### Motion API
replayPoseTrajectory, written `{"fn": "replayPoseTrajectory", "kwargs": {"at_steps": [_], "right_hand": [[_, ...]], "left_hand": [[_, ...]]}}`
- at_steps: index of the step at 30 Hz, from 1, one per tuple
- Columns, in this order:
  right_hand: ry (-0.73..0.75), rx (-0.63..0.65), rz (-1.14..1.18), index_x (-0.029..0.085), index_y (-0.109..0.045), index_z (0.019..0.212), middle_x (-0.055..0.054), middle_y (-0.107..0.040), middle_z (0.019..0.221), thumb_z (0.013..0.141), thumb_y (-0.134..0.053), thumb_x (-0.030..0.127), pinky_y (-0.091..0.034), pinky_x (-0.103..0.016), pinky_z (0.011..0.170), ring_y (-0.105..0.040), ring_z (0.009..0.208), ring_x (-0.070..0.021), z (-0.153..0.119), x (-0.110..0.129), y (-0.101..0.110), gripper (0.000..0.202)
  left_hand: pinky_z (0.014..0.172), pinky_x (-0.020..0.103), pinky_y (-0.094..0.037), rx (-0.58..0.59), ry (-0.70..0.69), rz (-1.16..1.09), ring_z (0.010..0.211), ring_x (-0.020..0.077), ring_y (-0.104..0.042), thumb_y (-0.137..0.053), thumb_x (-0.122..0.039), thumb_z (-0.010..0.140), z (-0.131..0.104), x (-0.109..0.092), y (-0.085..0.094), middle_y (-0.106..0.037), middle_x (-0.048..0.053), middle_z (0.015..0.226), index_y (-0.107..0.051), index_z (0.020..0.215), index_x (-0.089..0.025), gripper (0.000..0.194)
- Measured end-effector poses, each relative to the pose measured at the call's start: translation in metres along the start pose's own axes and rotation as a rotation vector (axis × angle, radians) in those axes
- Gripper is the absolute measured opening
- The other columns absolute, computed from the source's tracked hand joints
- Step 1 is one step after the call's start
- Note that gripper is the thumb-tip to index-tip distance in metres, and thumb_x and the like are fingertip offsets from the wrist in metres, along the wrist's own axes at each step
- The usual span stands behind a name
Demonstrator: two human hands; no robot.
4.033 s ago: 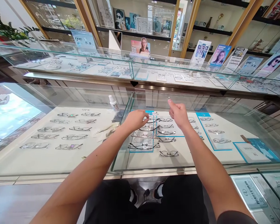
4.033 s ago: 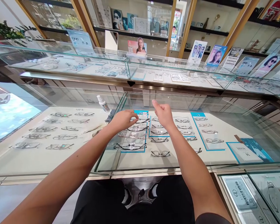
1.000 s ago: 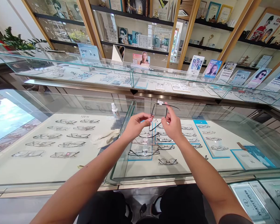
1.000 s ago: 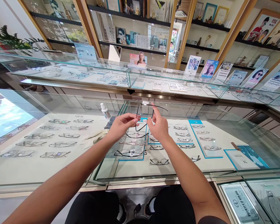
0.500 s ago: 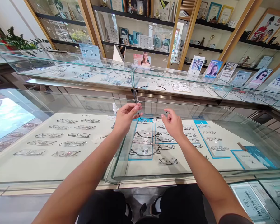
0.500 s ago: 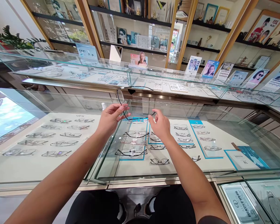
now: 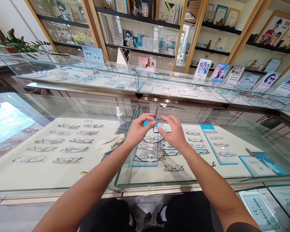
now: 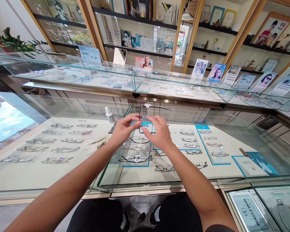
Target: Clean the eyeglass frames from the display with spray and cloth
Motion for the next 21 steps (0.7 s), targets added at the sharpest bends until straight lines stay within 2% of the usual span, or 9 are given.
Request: {"fn": "replayPoseTrajectory", "kwargs": {"at_steps": [3,7,13,17,19,21], "right_hand": [[0.021,0.035,0.035,0.025,-0.070,0.138,-0.013,-0.072,0.133,0.097,-0.074,0.039,-0.054,-0.050,0.109,-0.065,0.125,-0.0313,-0.003,-0.001,-0.010,0.044],[0.037,0.060,0.091,0.026,-0.072,0.135,-0.012,-0.075,0.137,0.098,-0.072,0.036,-0.054,-0.051,0.112,-0.068,0.128,-0.0302,-0.006,-0.002,-0.016,0.038],[-0.013,0.032,0.176,0.028,-0.078,0.124,-0.010,-0.082,0.123,0.103,-0.068,0.039,-0.058,-0.048,0.104,-0.073,0.116,-0.0275,-0.007,0.000,-0.017,0.026],[-0.028,-0.005,0.217,0.027,-0.079,0.123,-0.010,-0.081,0.121,0.103,-0.068,0.042,-0.058,-0.046,0.102,-0.073,0.113,-0.0271,-0.006,-0.002,-0.016,0.028],[-0.051,-0.012,0.218,0.027,-0.079,0.126,-0.010,-0.081,0.121,0.103,-0.068,0.043,-0.058,-0.045,0.101,-0.072,0.113,-0.0269,-0.005,-0.004,-0.013,0.029],[-0.077,-0.012,0.203,0.029,-0.078,0.128,-0.008,-0.081,0.121,0.105,-0.065,0.043,-0.057,-0.045,0.101,-0.071,0.113,-0.0265,-0.003,-0.006,-0.010,0.030]], "left_hand": [[0.113,0.048,-0.053,0.044,0.007,0.007,0.130,0.0309,-0.067,-0.090,-0.048,0.082,-0.004,0.000,-0.004,-0.074,0.011,0.133,-0.083,0.092,-0.025,0.026],[0.114,0.050,-0.052,0.089,0.063,-0.042,0.136,0.0330,-0.064,-0.091,-0.047,0.081,-0.007,-0.002,-0.006,-0.072,0.012,0.136,-0.084,0.091,-0.025,0.025],[0.112,0.051,-0.054,0.119,0.137,-0.102,0.141,0.0357,-0.060,-0.093,-0.048,0.078,-0.009,-0.007,-0.009,-0.071,0.013,0.137,-0.084,0.088,-0.024,0.028],[0.111,0.049,-0.055,0.128,0.063,-0.039,0.142,0.0339,-0.060,-0.086,-0.049,0.086,-0.011,-0.013,-0.011,-0.072,0.013,0.137,-0.085,0.096,-0.026,0.025],[0.111,0.047,-0.055,0.117,-0.007,0.054,0.142,0.0321,-0.061,-0.079,-0.048,0.092,-0.011,-0.015,-0.009,-0.071,0.012,0.140,-0.083,0.107,-0.027,0.026],[0.113,0.046,-0.053,0.055,-0.080,0.176,0.140,0.0305,-0.061,-0.073,-0.045,0.097,-0.008,-0.015,-0.003,-0.069,0.011,0.144,-0.078,0.120,-0.028,0.029]]}}
Point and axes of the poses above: each hand's wrist, its own z-axis towards the middle knuckle, its own y-axis out of the back of the hand, x = y × z, the point moved 1 cm from there along z, towards the middle knuckle
